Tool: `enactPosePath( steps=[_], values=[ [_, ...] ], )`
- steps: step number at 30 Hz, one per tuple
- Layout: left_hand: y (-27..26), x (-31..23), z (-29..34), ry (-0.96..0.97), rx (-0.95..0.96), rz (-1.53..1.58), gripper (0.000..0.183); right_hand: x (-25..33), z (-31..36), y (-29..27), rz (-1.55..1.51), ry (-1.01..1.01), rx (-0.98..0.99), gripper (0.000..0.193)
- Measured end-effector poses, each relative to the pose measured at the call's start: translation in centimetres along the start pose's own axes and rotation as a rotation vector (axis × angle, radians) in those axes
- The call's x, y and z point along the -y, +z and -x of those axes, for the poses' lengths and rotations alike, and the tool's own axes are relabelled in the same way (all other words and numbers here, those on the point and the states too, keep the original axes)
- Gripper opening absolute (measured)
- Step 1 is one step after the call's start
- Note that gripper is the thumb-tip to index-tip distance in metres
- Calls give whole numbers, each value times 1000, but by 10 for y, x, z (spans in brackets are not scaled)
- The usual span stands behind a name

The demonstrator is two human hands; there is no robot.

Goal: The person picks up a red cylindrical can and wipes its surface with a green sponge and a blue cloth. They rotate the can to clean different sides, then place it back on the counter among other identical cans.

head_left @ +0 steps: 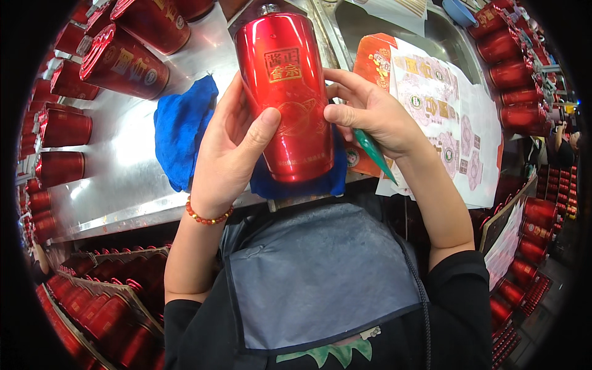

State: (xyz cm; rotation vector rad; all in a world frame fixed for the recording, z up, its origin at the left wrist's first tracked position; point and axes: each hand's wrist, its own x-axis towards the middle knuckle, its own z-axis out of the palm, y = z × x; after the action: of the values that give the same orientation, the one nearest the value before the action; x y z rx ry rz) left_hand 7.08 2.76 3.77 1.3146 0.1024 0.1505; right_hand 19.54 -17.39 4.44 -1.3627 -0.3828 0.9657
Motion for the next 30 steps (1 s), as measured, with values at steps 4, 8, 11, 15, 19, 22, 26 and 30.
enactPosePath(
  steps=[4, 8, 11, 15, 19, 22, 26, 30],
  values=[
    [2, -2, 1, -5, 15, 11, 68, -2, -2, 0, 23, -9, -3, 70],
    [3, 0, 2, -4, 1, 2, 67, -3, -3, -1, 18, -9, 2, 70],
    [3, 1, 2, -1, -8, 9, 66, -3, -3, -1, -9, -16, 5, 70],
    [4, 1, 2, 2, -9, 10, 65, -6, -4, -1, 7, -21, 15, 72],
    [3, 2, 2, 10, -2, -2, 64, -6, -5, -1, 9, -20, 28, 74],
    [3, 2, 2, 11, 1, -8, 65, -5, -5, 0, 33, -35, 12, 72],
    [-2, 3, 3, 46, 63, 1, 77, -2, -7, -15, 38, -32, -81, 50],
    [-1, 9, 13, 39, 35, -66, 100, 10, -12, -48, -1, -309, -351, 40]
  ],
)
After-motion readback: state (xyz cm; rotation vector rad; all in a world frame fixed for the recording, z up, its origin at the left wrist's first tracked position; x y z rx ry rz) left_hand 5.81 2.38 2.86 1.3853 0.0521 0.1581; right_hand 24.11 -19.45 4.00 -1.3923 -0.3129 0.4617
